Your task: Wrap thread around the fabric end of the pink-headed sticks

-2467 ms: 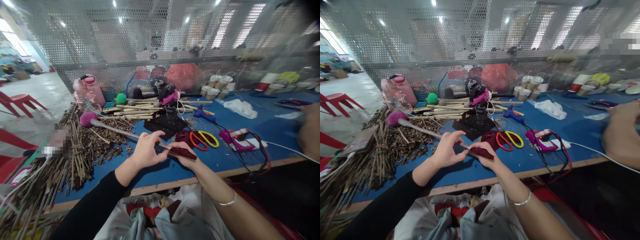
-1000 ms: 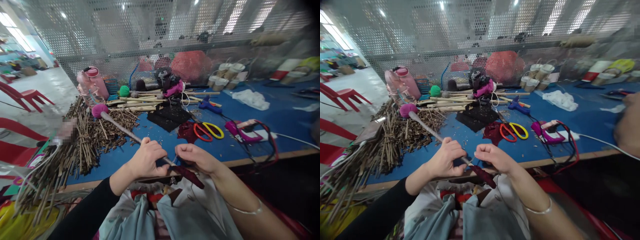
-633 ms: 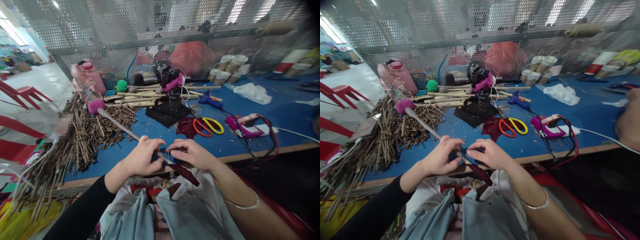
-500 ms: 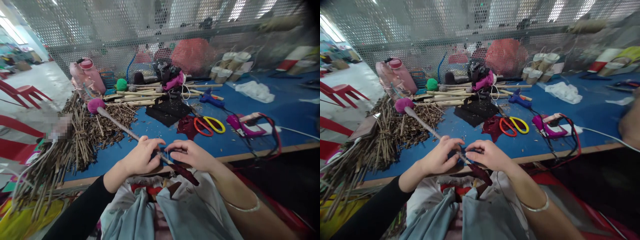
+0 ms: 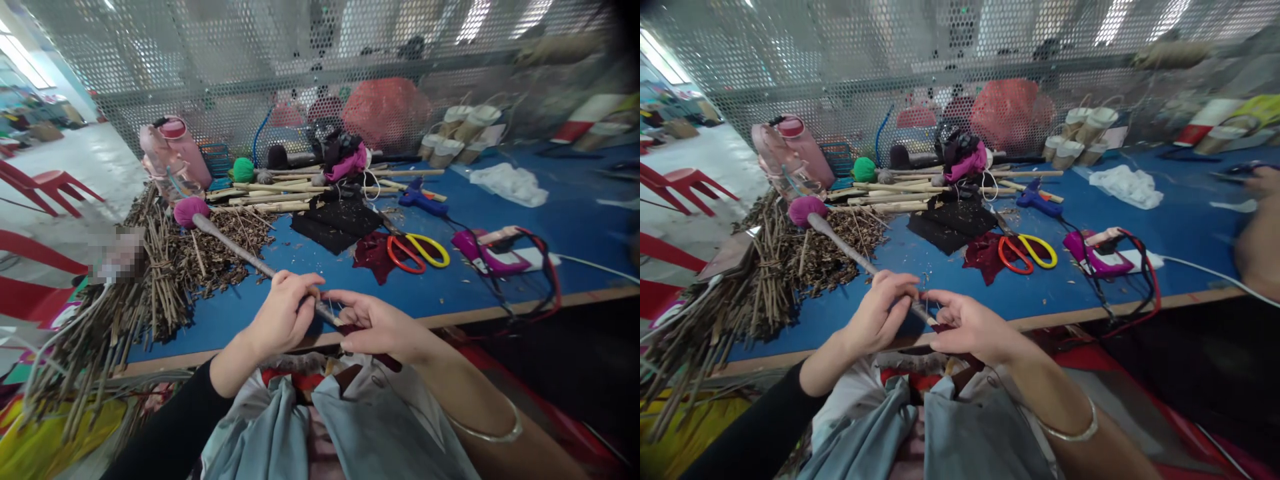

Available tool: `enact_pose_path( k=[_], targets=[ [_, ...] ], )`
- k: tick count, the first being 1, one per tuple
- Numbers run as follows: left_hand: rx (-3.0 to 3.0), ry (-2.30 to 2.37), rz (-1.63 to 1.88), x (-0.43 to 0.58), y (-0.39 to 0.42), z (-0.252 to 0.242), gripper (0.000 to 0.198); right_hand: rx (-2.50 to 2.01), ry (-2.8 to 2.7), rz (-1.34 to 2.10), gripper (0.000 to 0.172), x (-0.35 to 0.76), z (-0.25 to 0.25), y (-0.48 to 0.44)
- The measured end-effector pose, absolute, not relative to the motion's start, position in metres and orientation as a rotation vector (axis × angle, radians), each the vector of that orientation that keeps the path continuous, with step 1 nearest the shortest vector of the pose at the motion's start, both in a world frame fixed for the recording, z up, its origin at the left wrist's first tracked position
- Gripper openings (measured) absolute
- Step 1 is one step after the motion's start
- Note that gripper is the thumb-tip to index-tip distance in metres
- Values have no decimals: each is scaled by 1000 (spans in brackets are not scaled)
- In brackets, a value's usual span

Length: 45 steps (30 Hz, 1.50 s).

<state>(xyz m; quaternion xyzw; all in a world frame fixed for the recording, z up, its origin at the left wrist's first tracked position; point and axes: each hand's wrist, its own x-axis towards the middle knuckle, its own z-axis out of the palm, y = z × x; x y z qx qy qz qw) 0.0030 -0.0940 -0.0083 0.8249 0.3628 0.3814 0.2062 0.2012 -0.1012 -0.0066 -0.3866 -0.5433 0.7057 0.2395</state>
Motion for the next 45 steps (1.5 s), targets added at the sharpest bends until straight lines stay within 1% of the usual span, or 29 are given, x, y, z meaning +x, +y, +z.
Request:
enact_pose_path(
  k=[2,3,4,5,8,13,16,18,19,20,22,23,24,27,30,32,35,37,39,41,43,45],
  targets=[
    [1862,1225,1447,11,-113,-16,20,-1049,-1430,1976,73,200,-5,-101],
    [1543,1277,1571,16,-123,-20,17,-1051,-1418,1993,75,200,-5,-101],
    [1263,1251,1532,21,-132,-23,15,-1054,-1410,2006,76,200,-5,-101],
    [1045,1174,1400,25,-139,-24,17,-1055,-1403,2015,78,199,-5,-102],
    [692,945,1110,38,-149,-22,24,-1071,-1404,2000,79,197,-10,-103],
    [472,847,1017,53,-150,-13,34,-1141,-1411,1947,82,183,-16,-109],
    [328,799,1080,58,-153,-10,27,-1201,-1450,1894,81,181,-11,-113],
    [275,763,1084,57,-155,-8,25,-1222,-1520,1831,78,185,-4,-113],
    [263,759,1073,55,-155,-6,25,-1212,-1550,1813,73,189,-1,-111],
    [255,763,1056,54,-156,-5,25,-1200,-1564,1791,63,194,2,-109],
    [246,774,1036,50,-157,-4,26,-1238,-1556,1649,37,203,3,-102],
    [251,773,1036,49,-157,-3,27,-1286,-1549,1524,29,206,1,-99],
    [258,769,1044,48,-158,-4,27,-1345,-1549,1388,25,209,-2,-97],
    [261,753,1091,48,-160,-7,27,-1510,-1624,1097,22,212,-14,-94],
    [253,720,1106,49,-162,-12,22,-1558,-1777,1049,19,211,-18,-95],
    [260,688,1105,49,-162,-14,18,-1476,-1930,1028,18,209,-12,-93],
    [261,669,1101,50,-160,-17,18,-1253,-2084,913,22,202,4,-84],
    [279,675,1101,50,-159,-18,18,-1142,-2147,948,20,193,12,-77],
    [320,681,1096,51,-157,-20,20,-1117,-2232,1133,18,184,16,-73],
    [362,686,1094,51,-156,-23,22,-1150,-2306,1283,20,176,18,-72],
    [380,690,1093,51,-155,-26,25,-1149,-2402,1224,23,172,23,-71],
    [377,697,1089,50,-155,-28,28,-1077,-2516,1025,24,169,31,-70]
  ],
)
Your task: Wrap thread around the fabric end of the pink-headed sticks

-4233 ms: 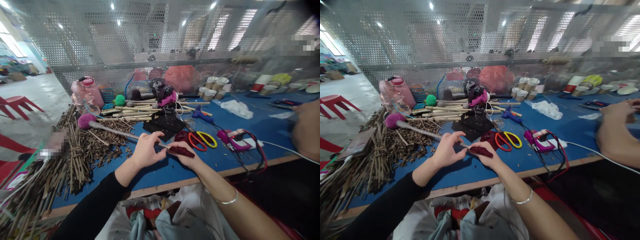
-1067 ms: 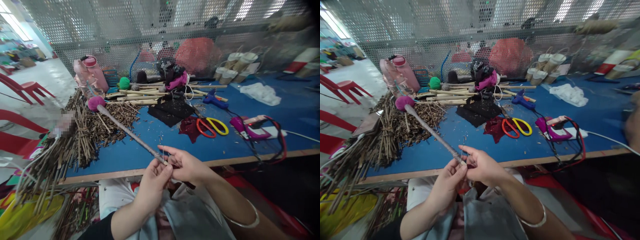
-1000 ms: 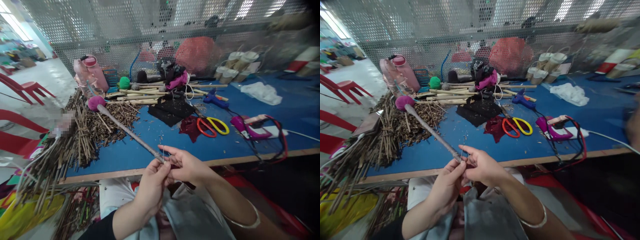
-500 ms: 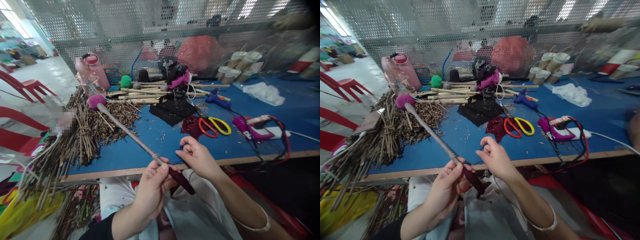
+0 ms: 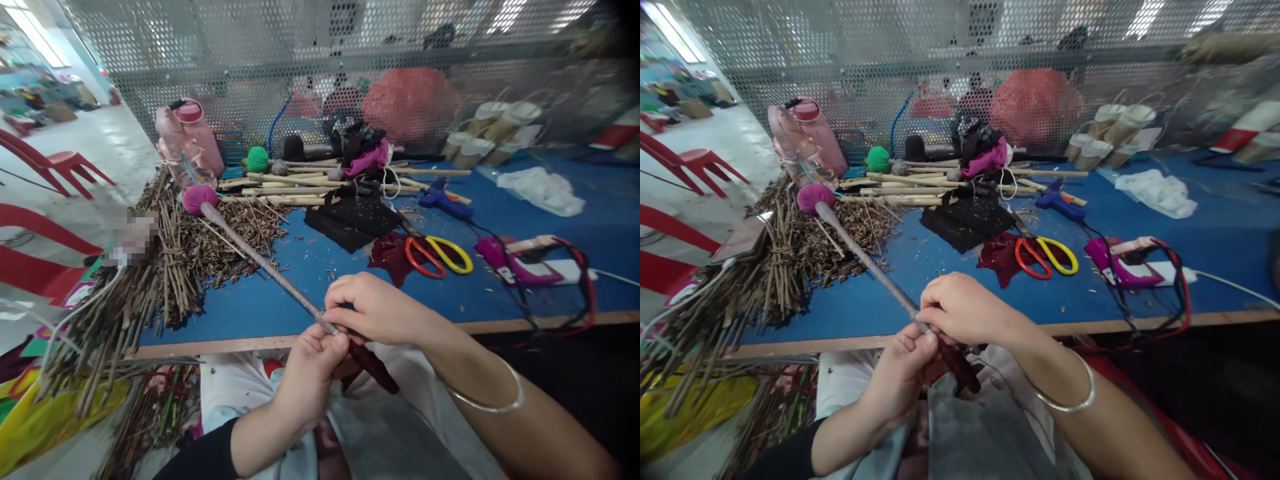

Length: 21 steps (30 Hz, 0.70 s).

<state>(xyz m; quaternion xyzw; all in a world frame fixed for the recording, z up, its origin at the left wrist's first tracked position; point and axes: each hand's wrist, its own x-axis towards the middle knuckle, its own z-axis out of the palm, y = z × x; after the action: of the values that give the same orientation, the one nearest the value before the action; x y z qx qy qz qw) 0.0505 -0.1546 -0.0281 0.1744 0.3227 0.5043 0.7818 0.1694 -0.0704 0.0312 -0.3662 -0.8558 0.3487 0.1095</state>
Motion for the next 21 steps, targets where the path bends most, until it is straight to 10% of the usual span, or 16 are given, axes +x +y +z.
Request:
enact_pose_path(
  k=[12,21],
  targets=[
    [330,646,1087,48,-154,-20,26,-1042,-2141,1738,24,174,33,-68],
    [381,668,1075,50,-152,-24,32,-1170,-2272,1170,32,175,32,-66]
  ],
)
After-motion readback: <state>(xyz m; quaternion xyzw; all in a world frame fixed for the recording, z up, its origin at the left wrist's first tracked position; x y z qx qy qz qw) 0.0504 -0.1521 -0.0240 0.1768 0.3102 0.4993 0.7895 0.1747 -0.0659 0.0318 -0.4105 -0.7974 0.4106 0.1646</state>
